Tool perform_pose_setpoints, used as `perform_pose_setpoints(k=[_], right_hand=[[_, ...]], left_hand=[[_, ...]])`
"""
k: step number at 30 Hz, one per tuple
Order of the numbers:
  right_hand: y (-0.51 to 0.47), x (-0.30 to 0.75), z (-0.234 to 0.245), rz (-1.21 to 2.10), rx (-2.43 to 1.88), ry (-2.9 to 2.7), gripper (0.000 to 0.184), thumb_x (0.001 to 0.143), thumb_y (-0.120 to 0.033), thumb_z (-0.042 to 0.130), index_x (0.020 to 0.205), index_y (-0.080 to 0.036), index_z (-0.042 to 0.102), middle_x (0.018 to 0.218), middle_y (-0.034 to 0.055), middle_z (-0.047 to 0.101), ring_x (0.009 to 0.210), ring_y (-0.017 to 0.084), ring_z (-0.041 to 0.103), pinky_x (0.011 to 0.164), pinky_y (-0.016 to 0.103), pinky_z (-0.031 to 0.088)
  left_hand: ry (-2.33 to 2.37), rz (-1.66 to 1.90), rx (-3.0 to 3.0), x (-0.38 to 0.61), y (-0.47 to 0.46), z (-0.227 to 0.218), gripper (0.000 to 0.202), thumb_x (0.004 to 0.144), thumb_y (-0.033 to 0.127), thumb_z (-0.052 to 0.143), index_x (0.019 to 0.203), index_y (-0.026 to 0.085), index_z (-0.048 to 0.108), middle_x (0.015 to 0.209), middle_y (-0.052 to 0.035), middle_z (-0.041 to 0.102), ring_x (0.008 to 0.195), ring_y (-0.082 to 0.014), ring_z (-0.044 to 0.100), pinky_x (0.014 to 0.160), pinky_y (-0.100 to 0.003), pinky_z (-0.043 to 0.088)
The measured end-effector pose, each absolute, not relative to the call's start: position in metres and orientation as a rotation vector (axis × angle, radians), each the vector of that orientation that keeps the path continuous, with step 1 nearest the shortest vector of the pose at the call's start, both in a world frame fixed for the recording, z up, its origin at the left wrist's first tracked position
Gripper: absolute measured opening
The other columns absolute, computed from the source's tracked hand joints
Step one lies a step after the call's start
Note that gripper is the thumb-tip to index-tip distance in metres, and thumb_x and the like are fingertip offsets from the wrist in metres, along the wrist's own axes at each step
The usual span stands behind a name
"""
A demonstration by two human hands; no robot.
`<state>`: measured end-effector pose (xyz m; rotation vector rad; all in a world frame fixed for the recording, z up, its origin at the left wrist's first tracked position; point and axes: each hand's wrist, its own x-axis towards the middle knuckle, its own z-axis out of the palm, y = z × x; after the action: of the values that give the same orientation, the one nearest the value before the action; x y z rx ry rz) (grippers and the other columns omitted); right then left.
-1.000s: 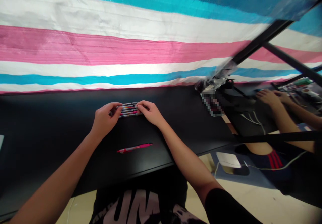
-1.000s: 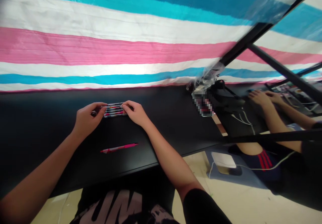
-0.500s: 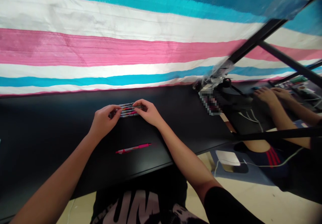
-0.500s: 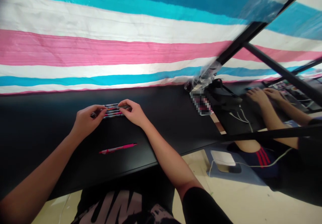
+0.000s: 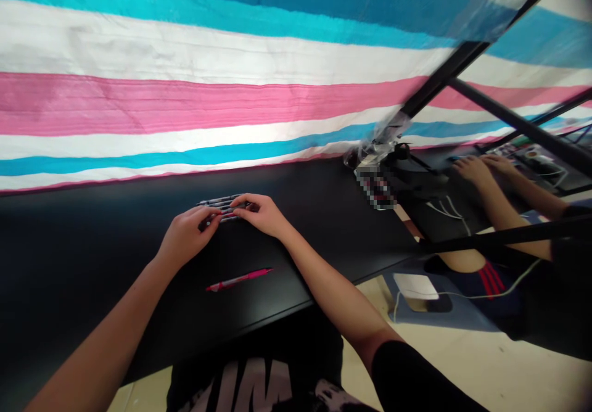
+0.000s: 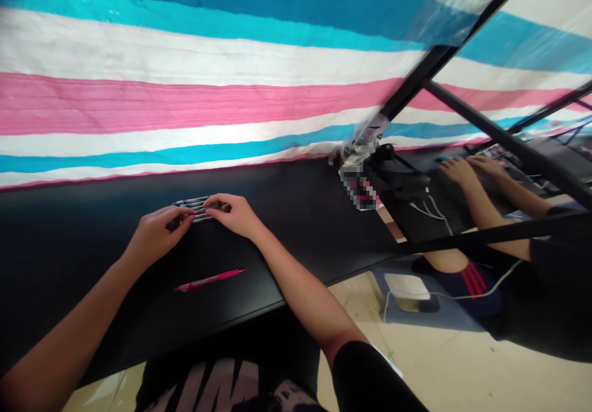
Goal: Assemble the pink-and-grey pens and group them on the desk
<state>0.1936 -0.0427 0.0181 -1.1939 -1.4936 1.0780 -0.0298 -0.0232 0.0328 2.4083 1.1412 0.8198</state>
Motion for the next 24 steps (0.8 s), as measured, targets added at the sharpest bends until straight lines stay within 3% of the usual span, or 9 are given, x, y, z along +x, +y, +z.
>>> perform_pose_setpoints(k=[10, 17, 21, 24], right_hand=[[-0.0439, 0.1900, 0.0228, 1.079, -1.207, -1.512, 0.018, 0.082, -0.033, 0.076, 0.093, -0.019, 0.076, 0.096, 0.0034, 0.076, 0.080, 0.014, 0.064, 0.079, 0.028, 0.051], [-0.0465, 0.1872, 0.0246, 1.097, -1.244, -1.531, 0.023, 0.083, -0.039, 0.076, 0.093, -0.018, 0.075, 0.087, 0.0020, 0.073, 0.074, 0.014, 0.062, 0.074, 0.028, 0.049], [-0.0453, 0.1899, 0.0238, 1.059, -1.200, -1.538, 0.027, 0.084, -0.033, 0.073, 0.107, -0.019, 0.070, 0.088, 0.0008, 0.069, 0.074, 0.014, 0.060, 0.075, 0.028, 0.050], [-0.0434, 0.1929, 0.0238, 0.999, -1.205, -1.554, 0.017, 0.087, -0.026, 0.066, 0.102, -0.018, 0.070, 0.088, 0.0016, 0.069, 0.076, 0.014, 0.060, 0.074, 0.028, 0.049]], left_hand=[[1.089, 0.856, 2.435, -0.0314, -0.0202, 0.0234, 0.031, 0.098, 0.040, 0.057, 0.102, 0.018, 0.078, 0.099, -0.0072, 0.079, 0.081, -0.0206, 0.074, 0.079, -0.029, 0.056], [1.074, 0.862, 2.446, -0.0293, -0.0208, 0.0255, 0.033, 0.098, 0.042, 0.056, 0.101, 0.019, 0.079, 0.100, -0.0083, 0.080, 0.088, -0.0234, 0.075, 0.083, -0.031, 0.058], [1.127, 0.925, 2.442, -0.0322, -0.0176, 0.0244, 0.031, 0.097, 0.041, 0.058, 0.101, 0.019, 0.078, 0.095, -0.0076, 0.079, 0.080, -0.0218, 0.074, 0.077, -0.030, 0.057], [1.124, 0.931, 2.456, -0.0347, -0.0155, 0.0231, 0.030, 0.097, 0.040, 0.059, 0.101, 0.018, 0.079, 0.092, -0.0068, 0.078, 0.076, -0.0211, 0.073, 0.072, -0.029, 0.056]])
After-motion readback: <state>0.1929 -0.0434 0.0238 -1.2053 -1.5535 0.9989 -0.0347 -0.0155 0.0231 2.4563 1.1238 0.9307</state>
